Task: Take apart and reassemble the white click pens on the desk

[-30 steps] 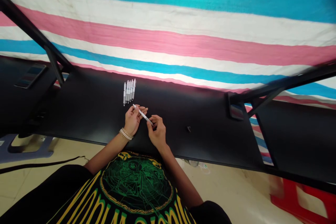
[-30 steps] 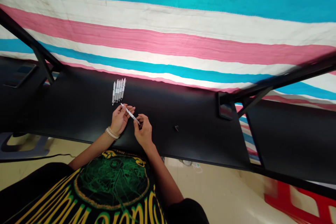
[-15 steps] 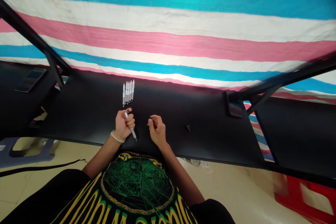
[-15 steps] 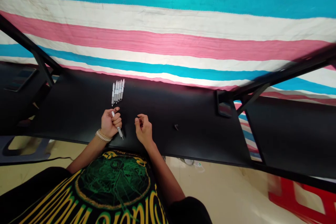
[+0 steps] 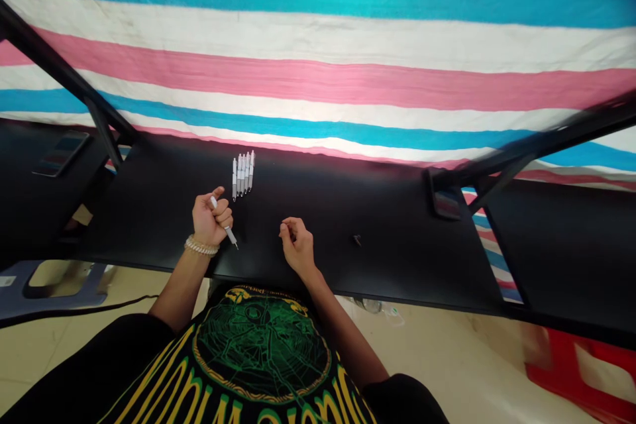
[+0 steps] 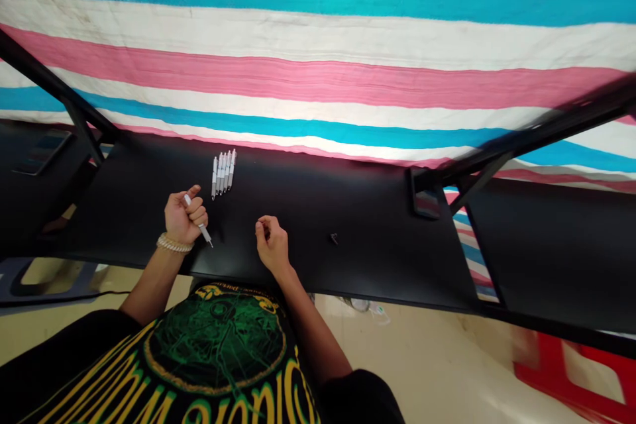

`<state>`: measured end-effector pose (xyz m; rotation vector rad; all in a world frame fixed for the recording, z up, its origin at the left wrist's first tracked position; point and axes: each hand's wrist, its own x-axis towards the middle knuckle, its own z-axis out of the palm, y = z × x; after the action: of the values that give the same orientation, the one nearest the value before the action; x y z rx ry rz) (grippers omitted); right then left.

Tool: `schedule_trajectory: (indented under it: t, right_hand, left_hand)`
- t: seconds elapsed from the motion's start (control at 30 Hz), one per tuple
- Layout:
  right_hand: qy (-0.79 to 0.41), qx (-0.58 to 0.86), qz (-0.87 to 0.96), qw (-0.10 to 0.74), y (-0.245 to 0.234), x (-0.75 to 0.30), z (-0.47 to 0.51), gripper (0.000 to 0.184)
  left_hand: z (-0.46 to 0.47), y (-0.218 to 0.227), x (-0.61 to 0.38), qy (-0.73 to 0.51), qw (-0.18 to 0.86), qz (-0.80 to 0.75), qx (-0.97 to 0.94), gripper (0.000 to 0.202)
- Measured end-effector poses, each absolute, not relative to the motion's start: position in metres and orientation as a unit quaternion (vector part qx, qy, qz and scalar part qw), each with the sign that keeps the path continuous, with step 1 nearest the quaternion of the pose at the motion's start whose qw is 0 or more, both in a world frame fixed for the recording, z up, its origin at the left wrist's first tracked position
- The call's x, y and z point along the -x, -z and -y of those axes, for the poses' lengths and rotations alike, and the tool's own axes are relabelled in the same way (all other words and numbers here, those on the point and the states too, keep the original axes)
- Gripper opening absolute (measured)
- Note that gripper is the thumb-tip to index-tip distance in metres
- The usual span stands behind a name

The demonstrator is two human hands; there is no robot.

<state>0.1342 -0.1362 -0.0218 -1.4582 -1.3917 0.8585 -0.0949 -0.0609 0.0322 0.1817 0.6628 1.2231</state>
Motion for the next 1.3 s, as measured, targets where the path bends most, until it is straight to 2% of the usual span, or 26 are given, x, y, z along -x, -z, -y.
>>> schedule_trajectory:
  t: [0.27, 0.37, 0.53, 0.77, 0.83, 0.9, 0.97, 1.03, 1.17, 1.3]
  right_hand:
    - [-0.339, 0.599, 0.578, 0.44, 0.023, -0.135, 0.135, 0.02]
    - [-0.336, 0.6, 0.571, 0.449, 0.025, -0.134, 0.135, 0.018]
    - [-0.31, 0.599, 0.545, 0.498, 0.022, -0.132, 0.138, 0.015]
    - [-0.096, 0.694, 0.53, 0.479, 0.006, -0.184, 0.171, 0.015]
    - [-0.02, 0.736, 0.497, 0.46, 0.004, -0.213, 0.183, 0.019]
    - [0.02, 0.767, 0.482, 0.424, 0.006, -0.24, 0.192, 0.033]
    - [0.013, 0.79, 0.468, 0.395, 0.011, -0.26, 0.198, 0.048]
    - [-0.019, 0.797, 0.471, 0.377, 0.016, -0.27, 0.199, 0.053]
    - [-0.047, 0.791, 0.481, 0.375, 0.023, -0.274, 0.194, 0.048]
    - [-0.063, 0.78, 0.502, 0.369, 0.026, -0.275, 0.189, 0.036]
  left_hand:
    - [0.036, -0.038, 0.11, -0.587, 0.71, -0.37, -0.119, 0.018]
    - [0.021, -0.034, 0.113, -0.577, 0.677, -0.418, -0.185, 0.029]
    - [-0.008, -0.019, 0.113, -0.554, 0.512, -0.58, -0.308, 0.033]
    - [-0.021, 0.007, 0.115, -0.456, 0.383, -0.647, -0.476, 0.026]
    - [-0.019, 0.011, 0.116, -0.44, 0.363, -0.652, -0.5, 0.024]
    - [-0.017, 0.013, 0.117, -0.439, 0.349, -0.652, -0.51, 0.024]
    - [-0.018, 0.015, 0.116, -0.447, 0.341, -0.649, -0.513, 0.024]
    - [-0.019, 0.016, 0.115, -0.454, 0.344, -0.643, -0.511, 0.025]
    - [-0.019, 0.018, 0.11, -0.447, 0.338, -0.634, -0.533, 0.026]
    - [-0.022, 0.018, 0.105, -0.436, 0.273, -0.615, -0.598, 0.034]
